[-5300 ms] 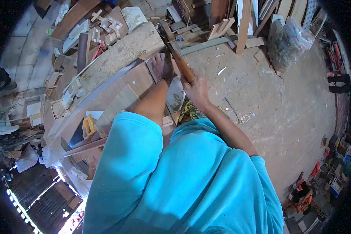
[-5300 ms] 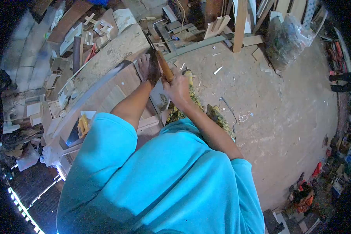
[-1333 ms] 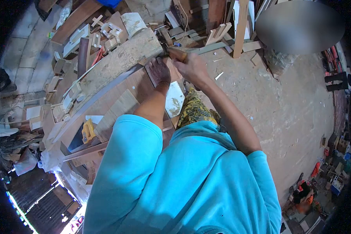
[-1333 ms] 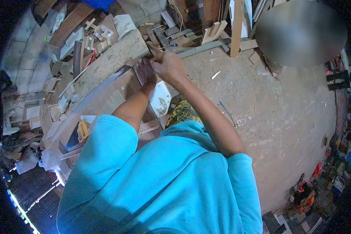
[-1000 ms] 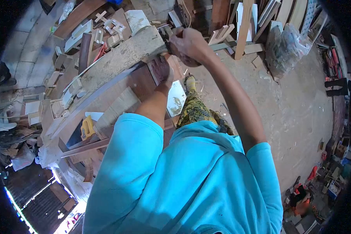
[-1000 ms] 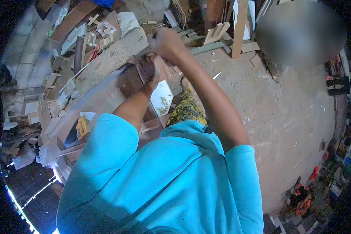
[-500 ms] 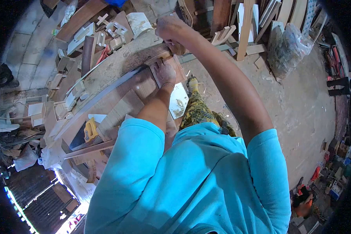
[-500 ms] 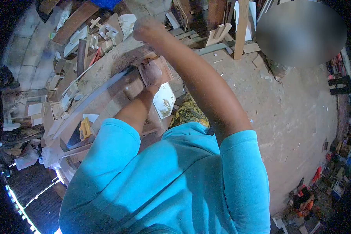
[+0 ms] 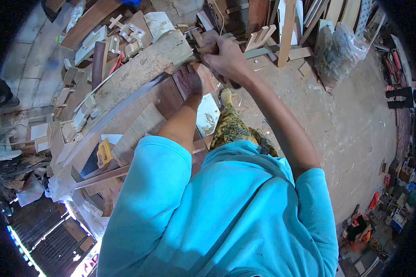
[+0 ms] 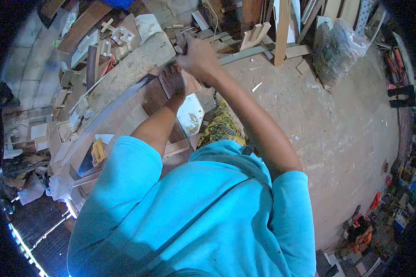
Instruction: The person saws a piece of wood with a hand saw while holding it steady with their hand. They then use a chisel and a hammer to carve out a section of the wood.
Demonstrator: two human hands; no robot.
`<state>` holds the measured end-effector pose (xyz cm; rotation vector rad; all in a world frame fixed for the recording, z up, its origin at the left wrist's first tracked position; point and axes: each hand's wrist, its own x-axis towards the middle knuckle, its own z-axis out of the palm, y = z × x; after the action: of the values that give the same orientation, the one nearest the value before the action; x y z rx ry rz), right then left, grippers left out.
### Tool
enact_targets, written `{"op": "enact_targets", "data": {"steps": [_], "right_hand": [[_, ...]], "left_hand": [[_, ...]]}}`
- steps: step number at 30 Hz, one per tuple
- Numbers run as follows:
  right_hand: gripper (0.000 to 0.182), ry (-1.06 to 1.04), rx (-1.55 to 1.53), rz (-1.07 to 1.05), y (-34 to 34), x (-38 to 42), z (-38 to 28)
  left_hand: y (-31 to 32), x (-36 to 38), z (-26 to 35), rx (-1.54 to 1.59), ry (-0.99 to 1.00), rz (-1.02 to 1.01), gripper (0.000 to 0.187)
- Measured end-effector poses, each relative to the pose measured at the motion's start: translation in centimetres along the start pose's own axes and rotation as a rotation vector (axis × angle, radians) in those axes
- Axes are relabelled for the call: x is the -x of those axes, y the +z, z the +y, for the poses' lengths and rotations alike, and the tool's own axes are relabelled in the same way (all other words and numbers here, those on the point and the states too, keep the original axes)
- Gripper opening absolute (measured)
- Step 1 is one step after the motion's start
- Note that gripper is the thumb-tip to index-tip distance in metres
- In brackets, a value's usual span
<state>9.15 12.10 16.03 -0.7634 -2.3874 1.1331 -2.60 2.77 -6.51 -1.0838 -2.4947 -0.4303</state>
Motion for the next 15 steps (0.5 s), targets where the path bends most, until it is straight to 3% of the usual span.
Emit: {"op": "enact_targets", "data": {"steps": [2, 4, 7, 9, 10, 13, 15], "right_hand": [[0.033, 0.080, -0.077, -0.032, -0.2, 2.5, 0.0], [0.031, 0.096, -0.181, 0.011, 1.0, 4.6, 1.1], [0.025, 0.198, -0.341, 0.045, 2.4, 7.5, 1.7], [0.026, 0.149, -0.384, 0.116, 3.5, 8.8, 2.4], [0.034, -0.028, -0.249, 0.222, 4.4, 9.3, 3.1], [0.036, 0.157, -0.322, 0.196, 5.6, 11.4, 3.9], [0.038, 0.146, -0.388, 0.215, 5.9, 11.7, 4.1]], "left_hand": [[-0.4, -0.1, 0.0, -0.015, 0.042, 0.067, 0.023], [-3.1, -0.5, 0.6, -0.104, 0.073, -0.147, 0.018], [-5.2, -1.0, 1.1, -0.151, 0.111, -0.285, 0.025], [-4.3, -0.8, 1.2, -0.100, 0.024, -0.213, 0.026], [-3.8, -0.7, 1.2, -0.047, -0.064, -0.137, 0.027], [-2.8, -0.5, 0.7, -0.108, -0.026, -0.136, 0.024], [-2.2, -0.5, 0.5, -0.156, -0.015, -0.095, 0.021]]}}
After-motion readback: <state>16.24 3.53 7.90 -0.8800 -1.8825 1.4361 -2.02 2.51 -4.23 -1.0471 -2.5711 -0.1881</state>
